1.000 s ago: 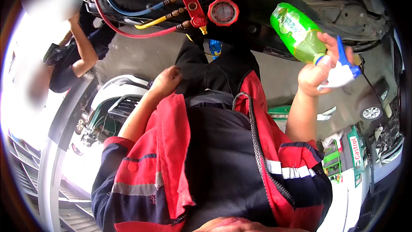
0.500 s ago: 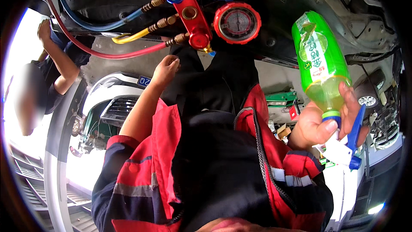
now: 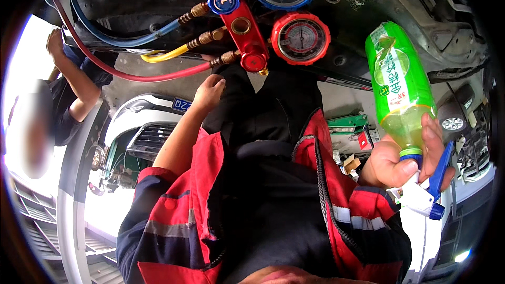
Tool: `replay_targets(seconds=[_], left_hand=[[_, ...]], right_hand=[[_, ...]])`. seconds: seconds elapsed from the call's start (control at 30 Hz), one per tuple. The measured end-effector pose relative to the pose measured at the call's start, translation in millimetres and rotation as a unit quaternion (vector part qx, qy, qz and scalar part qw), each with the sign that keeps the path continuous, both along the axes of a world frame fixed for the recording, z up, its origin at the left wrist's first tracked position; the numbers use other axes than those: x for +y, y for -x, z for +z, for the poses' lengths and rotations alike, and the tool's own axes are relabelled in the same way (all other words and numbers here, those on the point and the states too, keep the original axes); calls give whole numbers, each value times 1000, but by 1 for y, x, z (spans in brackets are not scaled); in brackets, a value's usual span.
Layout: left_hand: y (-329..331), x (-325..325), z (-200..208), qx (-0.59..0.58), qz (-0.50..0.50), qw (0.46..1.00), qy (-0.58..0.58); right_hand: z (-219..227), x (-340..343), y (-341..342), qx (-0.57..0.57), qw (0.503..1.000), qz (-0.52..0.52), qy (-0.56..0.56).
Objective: The person sprays a green liquid from a bottle onto various components inside a car engine bay and uses a manifold gauge set to check for leaks.
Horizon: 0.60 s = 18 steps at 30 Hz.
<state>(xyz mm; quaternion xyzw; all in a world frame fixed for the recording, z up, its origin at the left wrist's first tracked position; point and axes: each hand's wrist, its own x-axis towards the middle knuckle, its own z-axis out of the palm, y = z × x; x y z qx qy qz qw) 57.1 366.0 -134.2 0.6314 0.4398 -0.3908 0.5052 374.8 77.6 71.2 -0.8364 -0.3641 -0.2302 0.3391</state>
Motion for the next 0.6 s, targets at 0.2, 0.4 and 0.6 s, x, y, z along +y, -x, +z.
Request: replay_targets(seconds=[0.2,0.4,0.6], left_hand=[[6,3,-7,23,31,999,18],[6,-3,-7,7,42,999,17],[-21,-15,20,-29,-38,999,11]], right_hand=[[1,7,-2,1,1000,-6,-25],[0,10,-1,1,999,-15,-40],[-2,0,1,-9,1000,-4,-28]])
